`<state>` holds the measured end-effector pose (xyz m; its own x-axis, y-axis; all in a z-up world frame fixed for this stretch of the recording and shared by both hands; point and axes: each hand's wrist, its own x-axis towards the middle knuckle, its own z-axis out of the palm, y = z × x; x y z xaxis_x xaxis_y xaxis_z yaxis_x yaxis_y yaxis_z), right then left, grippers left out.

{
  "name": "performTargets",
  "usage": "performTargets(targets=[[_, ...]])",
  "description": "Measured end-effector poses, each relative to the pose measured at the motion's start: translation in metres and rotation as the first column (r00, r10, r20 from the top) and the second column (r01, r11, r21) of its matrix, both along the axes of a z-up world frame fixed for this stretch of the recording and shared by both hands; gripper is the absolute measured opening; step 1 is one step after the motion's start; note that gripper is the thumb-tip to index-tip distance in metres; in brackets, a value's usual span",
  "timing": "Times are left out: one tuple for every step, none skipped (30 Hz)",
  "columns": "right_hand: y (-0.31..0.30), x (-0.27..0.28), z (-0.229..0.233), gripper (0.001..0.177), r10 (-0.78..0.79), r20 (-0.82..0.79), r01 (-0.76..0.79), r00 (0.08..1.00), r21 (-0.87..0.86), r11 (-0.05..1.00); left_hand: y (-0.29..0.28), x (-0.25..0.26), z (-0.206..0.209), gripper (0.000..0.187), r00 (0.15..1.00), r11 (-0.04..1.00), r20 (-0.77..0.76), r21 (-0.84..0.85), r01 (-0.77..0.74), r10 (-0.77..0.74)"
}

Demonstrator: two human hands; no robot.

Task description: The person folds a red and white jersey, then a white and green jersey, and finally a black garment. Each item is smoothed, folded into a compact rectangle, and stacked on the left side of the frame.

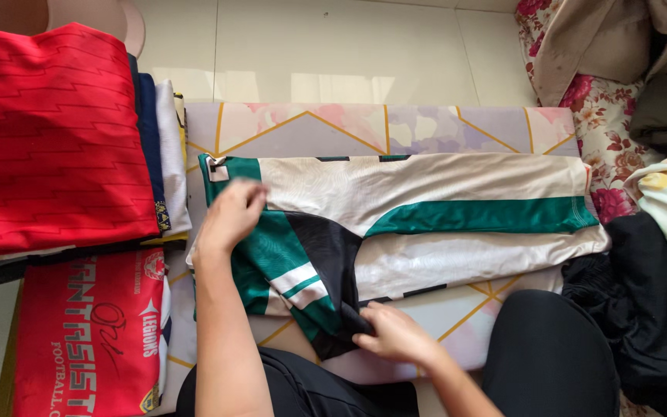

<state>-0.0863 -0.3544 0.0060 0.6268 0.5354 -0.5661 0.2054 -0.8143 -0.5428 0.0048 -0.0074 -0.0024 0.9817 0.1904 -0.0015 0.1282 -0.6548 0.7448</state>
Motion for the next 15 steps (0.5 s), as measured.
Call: performTargets(targets=[[-0.007, 0.013, -0.002, 0.032, 0.014, -0.188, -0.002, 0.982, 0.064, 0.998, 0.003, -0.001, -0.004, 0.026, 0.999, 1.0, -0.05, 0.014, 0.005, -0.005], [-0.015, 0.025, -0.002, 0.031, 0.04, -0.367, 0.008, 0.929, 0.128, 0.992, 0.006, -0.003, -0.008, 0.027, 0.995, 1.0, -0.1, 0.028, 0.011, -0.008], [-0.022, 0.042, -0.001, 0.03, 0.052, -0.445, 0.093, 0.894, 0.298, 0.95, 0.01, -0.003, -0.012, 0.029, 0.989, 0.999, -0.146, 0.042, 0.017, -0.011], [-0.023, 0.058, 0.0, 0.029, 0.081, -0.517, 0.189, 0.852, 0.448, 0.874, 0.014, -0.002, -0.015, 0.032, 0.987, 0.999, -0.161, 0.037, 0.004, 0.002], [-0.021, 0.07, -0.001, 0.027, 0.064, -0.529, 0.366, 0.846, 0.664, 0.652, 0.016, -0.001, -0.019, 0.034, 0.984, 1.0, -0.177, 0.03, -0.009, 0.014], [-0.017, 0.085, -0.002, 0.026, 0.054, -0.545, 0.496, 0.837, 0.796, 0.346, 0.017, -0.001, -0.022, 0.037, 0.981, 0.999, -0.192, 0.023, -0.022, 0.026], [-0.007, 0.105, -0.004, 0.029, -0.111, -0.744, 0.748, 0.659, 0.634, 0.197, 0.019, 0.0, -0.024, 0.04, 0.977, 0.997, -0.201, -0.03, -0.075, 0.067], [0.001, 0.122, -0.005, 0.032, -0.224, -0.886, 0.91, 0.405, 0.415, 0.002, 0.02, 0.002, -0.025, 0.043, 0.972, 0.988, -0.211, -0.082, -0.127, 0.107], [0.004, 0.13, -0.007, 0.027, -0.324, -0.884, 0.929, 0.338, 0.368, -0.033, 0.021, 0.002, -0.025, 0.046, 0.963, 0.974, -0.225, -0.135, -0.179, 0.146], [0.008, 0.139, -0.011, 0.023, -0.418, -0.869, 0.944, 0.264, 0.322, -0.074, 0.022, 0.003, -0.025, 0.049, 0.961, 0.969, -0.22, -0.146, -0.201, 0.167], [0.01, 0.143, -0.017, 0.02, -0.506, -0.844, 0.954, 0.18, 0.275, -0.119, 0.021, 0.004, -0.025, 0.052, 0.958, 0.962, -0.219, -0.158, -0.222, 0.185], [0.009, 0.143, -0.024, 0.018, -0.558, -0.795, 0.938, 0.239, 0.337, -0.079, 0.02, 0.004, -0.024, 0.055, 0.954, 0.955, -0.218, -0.17, -0.243, 0.204], [0.008, 0.14, -0.032, 0.016, -0.603, -0.741, 0.918, 0.296, 0.396, -0.035, 0.02, 0.004, -0.022, 0.053, 0.943, 0.958, -0.256, -0.135, -0.251, 0.211], [0.007, 0.139, -0.042, 0.014, -0.643, -0.681, 0.893, 0.351, 0.449, 0.012, 0.02, 0.004, -0.02, 0.051, 0.93, 0.961, -0.294, -0.101, -0.258, 0.219], [0.008, 0.14, -0.054, 0.017, -0.701, -0.582, 0.856, 0.412, 0.511, 0.079, 0.02, 0.003, -0.019, 0.05, 0.915, 0.963, -0.332, -0.066, -0.263, 0.227]])
